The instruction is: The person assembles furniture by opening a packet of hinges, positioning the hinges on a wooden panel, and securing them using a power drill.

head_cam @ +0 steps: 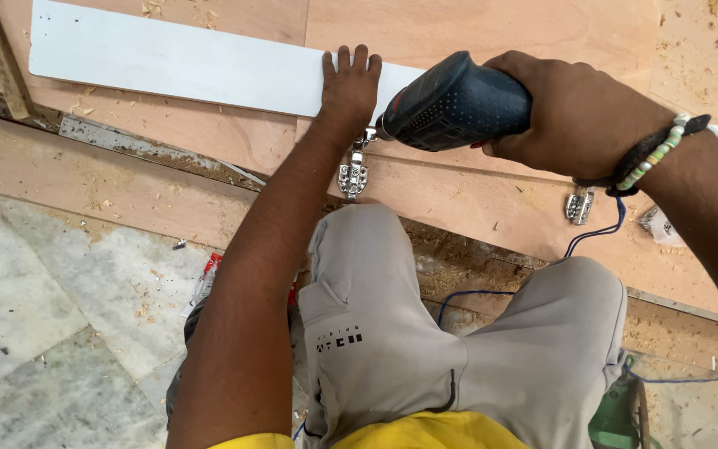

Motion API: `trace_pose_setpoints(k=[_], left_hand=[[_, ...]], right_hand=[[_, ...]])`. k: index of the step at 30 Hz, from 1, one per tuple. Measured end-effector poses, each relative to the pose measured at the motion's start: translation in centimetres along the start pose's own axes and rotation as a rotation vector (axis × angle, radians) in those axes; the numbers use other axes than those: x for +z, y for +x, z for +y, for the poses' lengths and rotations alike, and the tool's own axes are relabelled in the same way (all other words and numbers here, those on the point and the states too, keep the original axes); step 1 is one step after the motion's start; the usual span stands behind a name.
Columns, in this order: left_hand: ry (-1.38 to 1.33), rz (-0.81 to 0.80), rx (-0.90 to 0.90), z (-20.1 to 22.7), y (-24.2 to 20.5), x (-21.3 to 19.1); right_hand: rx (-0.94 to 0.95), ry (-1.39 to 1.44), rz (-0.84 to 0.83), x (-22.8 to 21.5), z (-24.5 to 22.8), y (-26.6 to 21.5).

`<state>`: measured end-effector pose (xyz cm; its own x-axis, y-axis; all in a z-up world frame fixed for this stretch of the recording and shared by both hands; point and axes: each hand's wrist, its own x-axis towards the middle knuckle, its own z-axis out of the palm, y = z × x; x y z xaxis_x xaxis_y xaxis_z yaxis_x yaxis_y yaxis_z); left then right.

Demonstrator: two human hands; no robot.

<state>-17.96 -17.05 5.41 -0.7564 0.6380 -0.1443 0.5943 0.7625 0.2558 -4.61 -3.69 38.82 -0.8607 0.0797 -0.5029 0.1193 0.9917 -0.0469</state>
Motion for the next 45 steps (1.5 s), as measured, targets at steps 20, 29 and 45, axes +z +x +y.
trace_pose_setpoints(k=[20, 29, 45], left_hand=[[0.014, -0.088, -0.011, 0.2, -0.2, -1.1], [0.009, -0.103, -0.009, 0.2, -0.3, -1.2], [-0.113, -0.052, -0.01, -0.1, 0.1, -0.7]], right_hand=[[-0.099, -0.022, 0.045, 0.4, -0.1, 0.3], [-0.099, -0.074, -0.004, 0.1, -1.6, 0.3], [-0.086, -0.294, -0.08, -0.2, -2.0, 2.2]])
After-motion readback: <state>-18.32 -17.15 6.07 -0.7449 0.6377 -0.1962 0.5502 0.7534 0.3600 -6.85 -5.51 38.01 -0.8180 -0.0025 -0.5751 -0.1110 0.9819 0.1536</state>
